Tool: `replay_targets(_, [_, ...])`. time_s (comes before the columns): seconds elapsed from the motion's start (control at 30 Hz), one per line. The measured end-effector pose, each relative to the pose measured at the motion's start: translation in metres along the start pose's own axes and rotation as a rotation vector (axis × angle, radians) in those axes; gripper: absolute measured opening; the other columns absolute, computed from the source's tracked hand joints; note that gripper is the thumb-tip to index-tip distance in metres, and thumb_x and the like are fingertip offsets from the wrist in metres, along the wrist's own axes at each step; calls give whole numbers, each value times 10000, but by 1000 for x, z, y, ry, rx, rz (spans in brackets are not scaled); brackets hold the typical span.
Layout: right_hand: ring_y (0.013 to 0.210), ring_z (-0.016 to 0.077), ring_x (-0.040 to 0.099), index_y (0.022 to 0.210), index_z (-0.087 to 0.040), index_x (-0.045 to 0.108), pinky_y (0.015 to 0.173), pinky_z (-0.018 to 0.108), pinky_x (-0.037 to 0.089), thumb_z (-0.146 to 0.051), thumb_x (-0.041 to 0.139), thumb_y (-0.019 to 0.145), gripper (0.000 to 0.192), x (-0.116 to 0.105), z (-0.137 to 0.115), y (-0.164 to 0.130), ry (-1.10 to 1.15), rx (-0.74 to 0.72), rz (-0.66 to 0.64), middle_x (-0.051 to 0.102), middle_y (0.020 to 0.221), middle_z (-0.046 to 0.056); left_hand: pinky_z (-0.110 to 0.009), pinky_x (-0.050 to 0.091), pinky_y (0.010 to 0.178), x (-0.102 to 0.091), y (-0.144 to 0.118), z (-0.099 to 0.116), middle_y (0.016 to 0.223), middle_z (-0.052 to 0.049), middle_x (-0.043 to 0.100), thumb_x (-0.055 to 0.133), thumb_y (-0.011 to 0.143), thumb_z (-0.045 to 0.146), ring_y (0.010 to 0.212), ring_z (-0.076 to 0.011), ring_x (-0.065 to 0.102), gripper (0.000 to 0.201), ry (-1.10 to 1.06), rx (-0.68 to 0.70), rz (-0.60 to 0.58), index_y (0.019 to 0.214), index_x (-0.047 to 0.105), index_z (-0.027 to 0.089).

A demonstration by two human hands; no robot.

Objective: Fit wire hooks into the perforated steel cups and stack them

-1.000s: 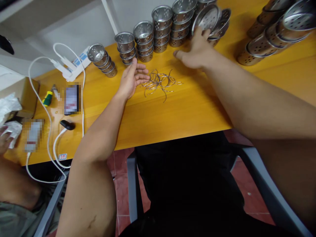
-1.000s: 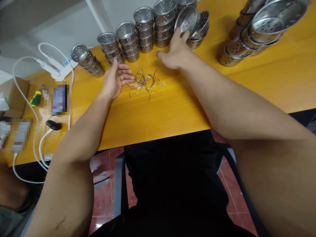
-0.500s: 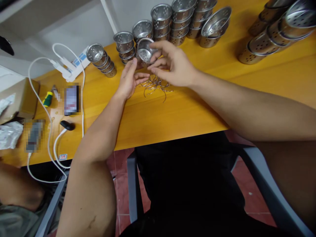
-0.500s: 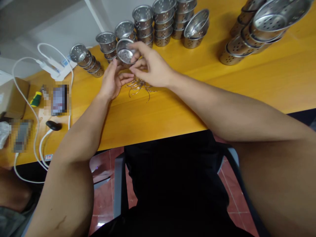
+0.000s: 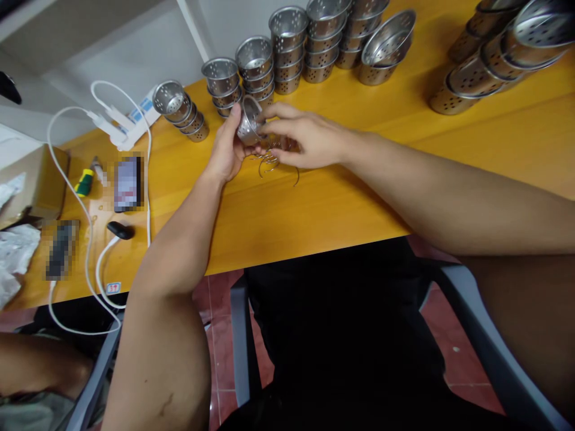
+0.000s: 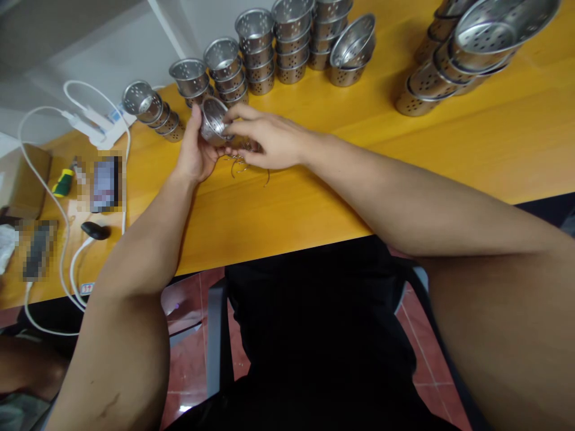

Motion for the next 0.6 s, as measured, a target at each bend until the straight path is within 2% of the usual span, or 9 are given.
replay_targets(0.1, [1299, 394, 786, 1427, -303, 828, 1152, 558, 676, -408, 785, 1165, 285, -1, -6, -1, -191, -50, 6, 677, 1636, 126, -373, 697, 660, 3, 1, -2, 1019, -134, 913, 378, 964, 1250, 1162, -365, 922, 1031, 18, -32, 0, 1118, 773, 310])
replay_targets(0.2, [1238, 371, 775, 1347, -302, 802, 1107, 522, 677, -420, 795, 1174, 209, 2, -13, 0, -228, -40, 28, 675, 1588, 115, -373, 658, 618, 6, -1, -2, 956, -127, 886, 409, 929, 1269, 1070, -358, 925, 1037, 15, -25, -15, 1110, 768, 312])
replay_targets(0.4, [1372, 437, 685, 1241, -322, 777, 1223, 607, 628, -572, 822, 1181, 261, -1, -13, 4, -178, -43, 82, 727, 1424, 131, -403, 682, 668, 9, -7, 0, 983, -146, 846, 443, 911, 1271, 915, -341, 904, 1044, 68, -52, -36, 1006, 779, 287])
replay_targets(0.6, [1275, 438, 697, 1137, -308, 777, 1174, 613, 629, -633, 806, 1191, 330, 3, -6, 7, -126, -59, 68, 746, 1228, 122, -389, 678, 617, 6, -5, -5, 954, -149, 856, 416, 907, 1268, 854, -324, 879, 1037, 73, -41, -50, 945, 796, 303])
Point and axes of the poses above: each hand's wrist, its own y-axis towards the middle knuckle, its own x-axis out of the palm, z = x × y, the point moved 1 cm from there along y, towards the middle knuckle
